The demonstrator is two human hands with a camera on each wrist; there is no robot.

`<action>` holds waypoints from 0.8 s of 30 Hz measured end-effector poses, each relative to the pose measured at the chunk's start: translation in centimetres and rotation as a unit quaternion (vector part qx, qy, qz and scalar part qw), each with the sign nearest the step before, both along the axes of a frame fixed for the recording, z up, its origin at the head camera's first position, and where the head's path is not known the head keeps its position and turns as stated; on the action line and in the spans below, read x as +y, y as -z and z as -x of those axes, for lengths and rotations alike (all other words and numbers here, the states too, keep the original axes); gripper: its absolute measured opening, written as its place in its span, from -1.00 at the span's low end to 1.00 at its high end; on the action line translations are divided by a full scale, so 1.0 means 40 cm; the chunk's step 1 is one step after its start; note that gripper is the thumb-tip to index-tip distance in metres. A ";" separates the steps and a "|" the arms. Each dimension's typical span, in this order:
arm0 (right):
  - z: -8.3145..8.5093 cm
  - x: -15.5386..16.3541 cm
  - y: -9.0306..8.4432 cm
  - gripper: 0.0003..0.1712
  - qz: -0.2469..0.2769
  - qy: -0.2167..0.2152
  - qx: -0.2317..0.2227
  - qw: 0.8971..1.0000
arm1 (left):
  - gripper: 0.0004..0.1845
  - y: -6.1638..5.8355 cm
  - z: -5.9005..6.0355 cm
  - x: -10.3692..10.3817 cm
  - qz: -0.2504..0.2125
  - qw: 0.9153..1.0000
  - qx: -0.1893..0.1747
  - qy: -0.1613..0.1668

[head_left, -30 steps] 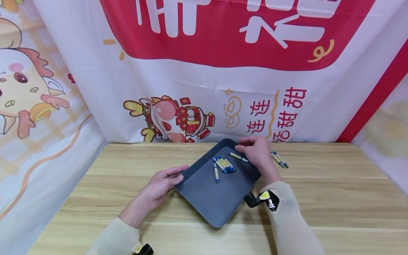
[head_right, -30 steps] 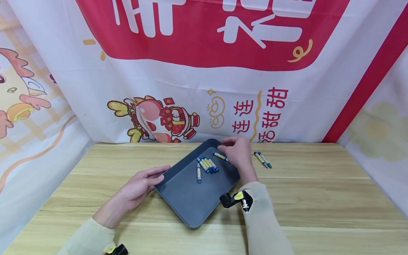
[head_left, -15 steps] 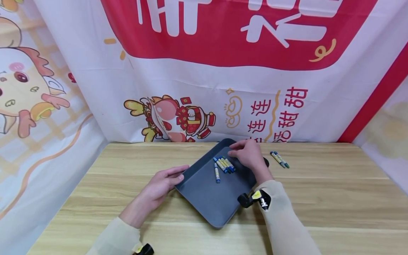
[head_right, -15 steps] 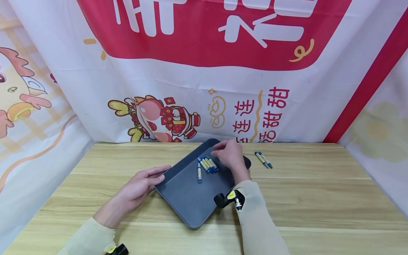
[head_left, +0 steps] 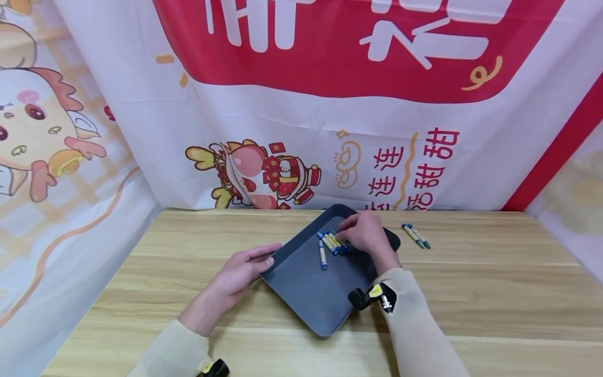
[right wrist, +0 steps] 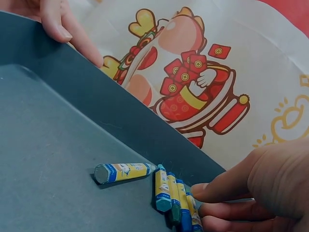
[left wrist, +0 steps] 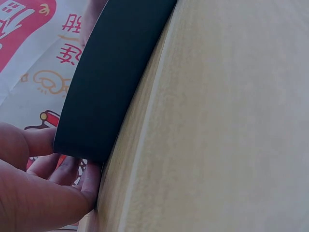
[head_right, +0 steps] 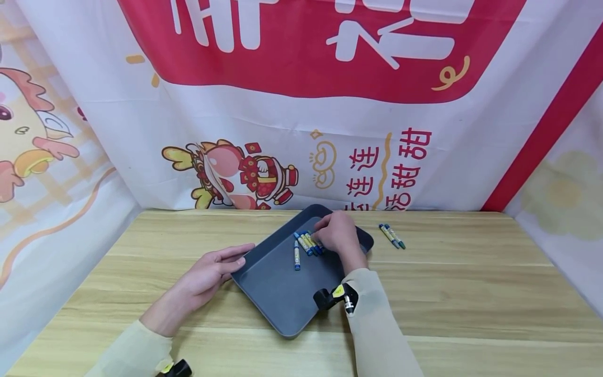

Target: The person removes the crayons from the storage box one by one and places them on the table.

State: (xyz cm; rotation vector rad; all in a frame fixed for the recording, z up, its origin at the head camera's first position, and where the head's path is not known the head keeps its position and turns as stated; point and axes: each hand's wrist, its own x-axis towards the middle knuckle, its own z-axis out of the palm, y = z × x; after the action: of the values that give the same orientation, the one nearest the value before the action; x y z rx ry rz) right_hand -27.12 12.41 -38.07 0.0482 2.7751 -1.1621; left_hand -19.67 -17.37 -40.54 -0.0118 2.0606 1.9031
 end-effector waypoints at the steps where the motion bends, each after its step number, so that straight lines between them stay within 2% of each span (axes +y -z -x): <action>1: 0.000 0.000 0.002 -0.70 0.000 0.001 -0.001 1.000 | -0.53 0.000 0.000 0.001 -0.001 1.000 0.001 0.001; 13: -0.002 -0.001 0.020 -0.71 0.032 0.005 -0.014 0.999 | -0.54 0.006 0.004 0.000 0.000 1.000 -0.001 0.003; 18: -0.002 -0.006 0.027 -0.69 0.051 -0.001 -0.006 0.999 | -0.54 0.005 0.004 0.000 0.001 1.000 -0.003 0.001; 24: 0.000 -0.004 0.027 -0.71 0.049 -0.008 0.005 0.999 | -0.54 0.005 0.004 -0.001 0.001 1.000 0.001 0.005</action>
State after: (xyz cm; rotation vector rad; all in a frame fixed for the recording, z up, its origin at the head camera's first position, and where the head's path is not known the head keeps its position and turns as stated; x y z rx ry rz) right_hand -27.12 12.26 -39.17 0.0097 2.7185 -1.2955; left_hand -19.82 -17.43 -40.73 0.0002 2.0599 1.8973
